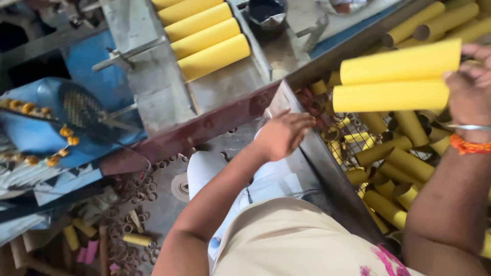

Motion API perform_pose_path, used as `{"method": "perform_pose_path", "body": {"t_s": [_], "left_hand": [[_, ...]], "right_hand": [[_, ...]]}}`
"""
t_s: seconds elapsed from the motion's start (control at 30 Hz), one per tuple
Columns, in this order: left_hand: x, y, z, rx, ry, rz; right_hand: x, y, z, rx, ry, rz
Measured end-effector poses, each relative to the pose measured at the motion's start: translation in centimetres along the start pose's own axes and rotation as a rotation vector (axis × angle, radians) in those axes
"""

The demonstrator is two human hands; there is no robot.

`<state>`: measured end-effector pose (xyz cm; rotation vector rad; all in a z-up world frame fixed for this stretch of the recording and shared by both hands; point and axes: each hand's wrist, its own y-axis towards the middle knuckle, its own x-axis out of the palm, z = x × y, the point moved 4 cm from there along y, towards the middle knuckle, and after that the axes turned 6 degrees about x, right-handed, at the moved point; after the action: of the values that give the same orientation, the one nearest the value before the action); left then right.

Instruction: The person repeatedly picks up yellow cylindrical objects from a pile and places them onto a conveyor belt. The action is continuous and repetitive, involving handling the cylinders one or two at a time.

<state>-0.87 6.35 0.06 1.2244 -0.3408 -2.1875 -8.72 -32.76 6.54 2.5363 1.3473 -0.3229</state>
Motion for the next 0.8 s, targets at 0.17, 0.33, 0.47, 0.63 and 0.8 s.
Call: {"method": "perform_pose_path", "body": {"t_s": [0.17,0.33,0.47,0.63,0.8], "left_hand": [[-8.7,-0.9,-1.2,-0.091,0.244,0.497],[-14.1,0.6,-5.4,-0.202,0.528,0.387],[-14.2,0.4,-11.8,-0.484,0.572,0.027],[-13.5,-1.7,-15.1,-0.651,0.575,-0.216],[-11.7,0.3,-11.1,-0.348,0.632,0.045]], "right_hand": [[11.7,3.2,-4.8,-0.128,0.508,-0.202],[29.2,5.2,-6.3,-0.305,0.202,-0.279],[36.8,2.7,-8.1,-0.454,-0.209,-0.259],[32.8,1.1,-6.6,-0.808,-0.421,-0.062],[21.2,2.2,8.3,-0.102,-0.246,-0.052]]}}
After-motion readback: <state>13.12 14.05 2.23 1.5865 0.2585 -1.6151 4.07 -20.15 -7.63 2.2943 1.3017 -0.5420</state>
